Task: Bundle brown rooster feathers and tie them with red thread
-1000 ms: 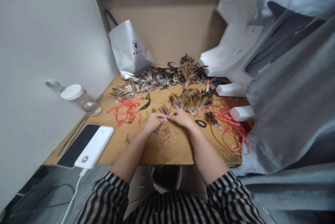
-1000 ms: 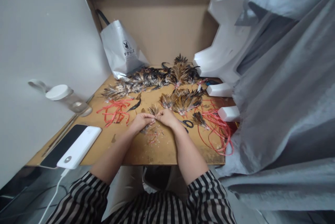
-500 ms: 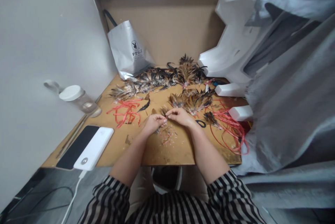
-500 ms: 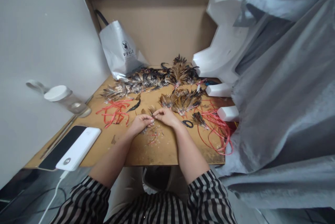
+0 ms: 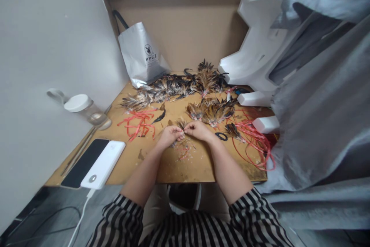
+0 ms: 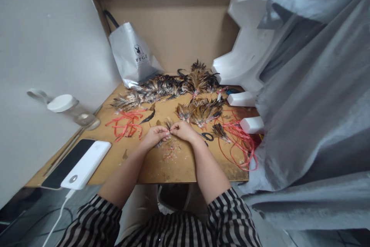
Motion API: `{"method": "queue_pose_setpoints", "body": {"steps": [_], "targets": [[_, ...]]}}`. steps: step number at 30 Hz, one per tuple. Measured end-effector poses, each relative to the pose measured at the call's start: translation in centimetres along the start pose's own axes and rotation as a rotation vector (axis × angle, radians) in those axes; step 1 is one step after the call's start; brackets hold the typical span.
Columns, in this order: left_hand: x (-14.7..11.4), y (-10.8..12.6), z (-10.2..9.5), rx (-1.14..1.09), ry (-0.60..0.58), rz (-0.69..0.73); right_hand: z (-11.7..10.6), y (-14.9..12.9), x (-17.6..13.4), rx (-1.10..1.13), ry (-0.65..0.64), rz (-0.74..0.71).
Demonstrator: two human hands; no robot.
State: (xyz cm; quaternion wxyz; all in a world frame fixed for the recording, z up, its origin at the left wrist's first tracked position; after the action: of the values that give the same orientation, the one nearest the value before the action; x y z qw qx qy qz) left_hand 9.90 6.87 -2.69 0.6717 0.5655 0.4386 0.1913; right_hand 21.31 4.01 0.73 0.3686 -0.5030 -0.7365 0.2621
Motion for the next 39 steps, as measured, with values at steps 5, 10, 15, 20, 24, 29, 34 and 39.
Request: {"method": "queue_pose_setpoints", "body": {"steps": [5, 10, 15, 20, 24, 29, 34, 39], "targets": [[0.1, 0.0, 0.2, 0.014, -0.003, 0.005, 0.1, 0.4, -0.2, 0.004, -0.015, 0.063], [0.1, 0.1, 0.2, 0.020, -0.006, 0.003, 0.2, 1.2, -0.1, 0.035, 0.030, 0.073], [0.1, 0.1, 0.3, 0.016, -0.014, -0.004, 0.4, 1.5, 0.0, 0.059, 0.065, 0.051], [0.0, 0.1, 0.4, 0.032, -0.018, -0.018, 0.8, 1.4, 0.2, 0.057, 0.041, 0.009], [0.1, 0.0, 0.4, 0.037, -0.001, -0.038, 0.4, 1.1, 0.2, 0.037, 0.066, -0.003], [0.1, 0.0, 0.3, 0.015, 0.014, -0.060, 0.0, 0.0, 0.1, 0.063, 0.029, -0.011], [0.0, 0.2, -0.1, -0.030, 0.038, -0.079, 0.1, -1.0, -0.1, 0.070, -0.067, -0.048], [-0.1, 0.1, -0.3, -0.063, 0.046, -0.102, 0.6, -0.8, -0.2, 0.065, -0.137, -0.066]]}}
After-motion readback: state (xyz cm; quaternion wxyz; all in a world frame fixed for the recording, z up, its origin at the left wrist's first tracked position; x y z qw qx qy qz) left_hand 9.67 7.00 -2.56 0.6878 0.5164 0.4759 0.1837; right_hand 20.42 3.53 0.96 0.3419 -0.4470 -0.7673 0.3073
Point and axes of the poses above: each hand's wrist, its own x-axis towards the middle knuckle, its own z-axis out of the palm, y = z × x, the point moved 8 cm from there along x, towards the middle knuckle, and after that the axes turned 14 degrees about -z, right-handed, at the moved point
